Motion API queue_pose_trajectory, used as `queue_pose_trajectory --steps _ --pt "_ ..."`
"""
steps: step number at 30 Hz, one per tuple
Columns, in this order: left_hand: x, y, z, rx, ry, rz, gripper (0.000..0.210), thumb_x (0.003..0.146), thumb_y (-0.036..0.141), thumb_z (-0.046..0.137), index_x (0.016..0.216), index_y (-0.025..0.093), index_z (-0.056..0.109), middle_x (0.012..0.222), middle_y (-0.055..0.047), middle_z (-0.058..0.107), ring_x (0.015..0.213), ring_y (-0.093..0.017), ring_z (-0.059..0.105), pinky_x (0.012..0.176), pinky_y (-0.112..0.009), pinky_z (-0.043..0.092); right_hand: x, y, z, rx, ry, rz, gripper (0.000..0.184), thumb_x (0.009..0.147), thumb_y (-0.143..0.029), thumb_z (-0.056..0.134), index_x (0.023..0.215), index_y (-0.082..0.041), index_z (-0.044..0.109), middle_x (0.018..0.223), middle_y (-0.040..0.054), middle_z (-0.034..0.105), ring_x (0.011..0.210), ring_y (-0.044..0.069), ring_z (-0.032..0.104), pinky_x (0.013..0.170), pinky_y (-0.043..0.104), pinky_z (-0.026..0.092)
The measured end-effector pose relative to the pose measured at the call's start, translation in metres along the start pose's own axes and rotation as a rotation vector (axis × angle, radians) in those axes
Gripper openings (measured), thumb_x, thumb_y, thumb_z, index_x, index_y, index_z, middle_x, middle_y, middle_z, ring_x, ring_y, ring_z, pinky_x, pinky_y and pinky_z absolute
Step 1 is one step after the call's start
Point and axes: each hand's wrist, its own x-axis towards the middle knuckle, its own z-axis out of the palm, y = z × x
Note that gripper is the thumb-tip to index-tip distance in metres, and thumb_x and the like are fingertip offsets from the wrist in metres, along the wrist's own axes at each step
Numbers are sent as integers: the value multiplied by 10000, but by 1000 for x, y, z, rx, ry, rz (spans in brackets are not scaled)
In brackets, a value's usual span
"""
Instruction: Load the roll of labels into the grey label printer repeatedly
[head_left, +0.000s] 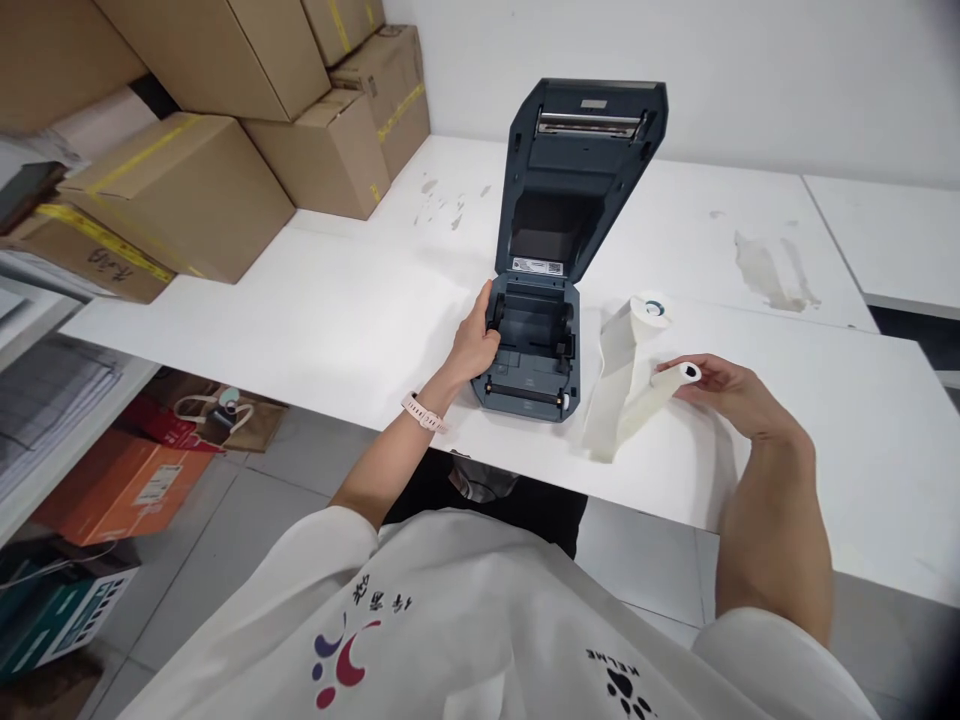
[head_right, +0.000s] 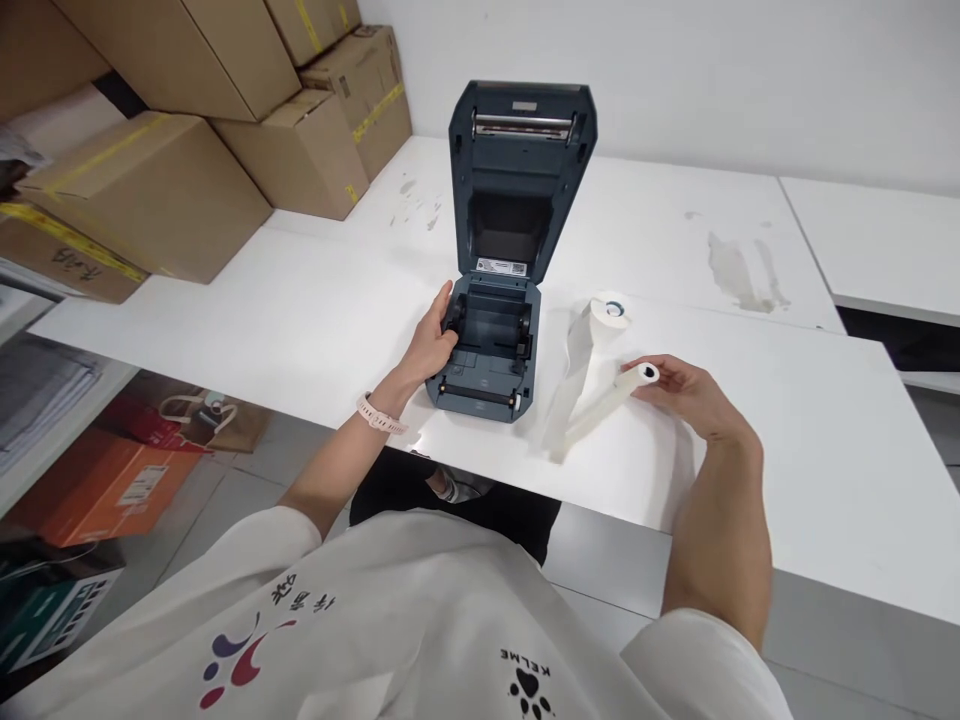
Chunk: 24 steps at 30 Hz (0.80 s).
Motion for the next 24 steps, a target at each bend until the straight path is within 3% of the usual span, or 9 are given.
queue_pose_trajectory --steps 3,7,9,12,15,17,19,21,24 --pt "-1 -1 -1 -14 -16 15 839 832 215 656 1606 309 344 1711 -61 388 1597 -319 342 1323 -530 256 9 10 -15 168 -75 30 511 699 -415 905 1182 -381 741 1416 128 679 1213 269 672 1093 465 482" --pt "0 -1 -2 -49 -10 34 742 838 212 666 1540 298 444 1650 -61 471 1581 -322 366 1330 -522 250 36 -5 -22 233 62 10 592 696 -225 883 1250 -340 707 1542 147 586 1399 252 578 1081 405 490" --pt "0 0 -2 -46 -14 34 729 840 183 641 1537 270 446 1640 -78 479 1576 -316 372 1330 -522 250 55 -23 -11 155 9 34 639 700 -181 868 1294 -305 669 1537 157 583 1359 241 591 1045 383 488" --pt "0 1 -2 -17 -31 18 792 825 128 578 1581 242 372 1676 -98 428 1586 -295 355 1328 -512 246 81 -41 9 87 -119 62 627 716 -222 864 1294 -255 623 1364 154 679 1154 217 648 962 372 487" --pt "-2 4 -4 0 -48 4 851 810 106 554 1612 254 310 1716 -81 367 1609 -273 313 1333 -480 231 96 -46 16 113 -136 82 702 645 -247 915 1269 -231 595 1205 124 716 999 203 641 889 365 489" --pt "-4 7 -5 -4 -65 -10 872 810 105 556 1624 266 288 1733 -63 340 1623 -267 280 1339 -458 214 98 -49 12 172 -98 32 728 588 -274 950 1223 -217 599 1123 104 721 957 210 627 859 371 490" --pt "-5 10 -6 -23 -76 -26 884 809 108 564 1627 289 284 1741 -40 326 1631 -264 260 1342 -447 207 92 -62 7 194 -66 -49 597 583 -356 958 1059 -195 636 998 83 720 894 215 610 822 379 489" --pt "-6 11 -6 -66 -77 -40 889 805 112 576 1623 317 294 1744 -16 321 1632 -259 258 1342 -440 215 82 -89 8 134 -128 -151 497 619 -427 938 938 -185 643 941 74 713 871 221 607 809 381 489" --pt "-4 10 -3 -171 -63 -70 916 797 112 586 1631 332 279 1739 -9 329 1635 -256 255 1340 -449 229 68 -143 31 -84 -335 -334 564 699 -439 885 1157 -205 654 1160 71 719 1028 258 639 891 383 498"
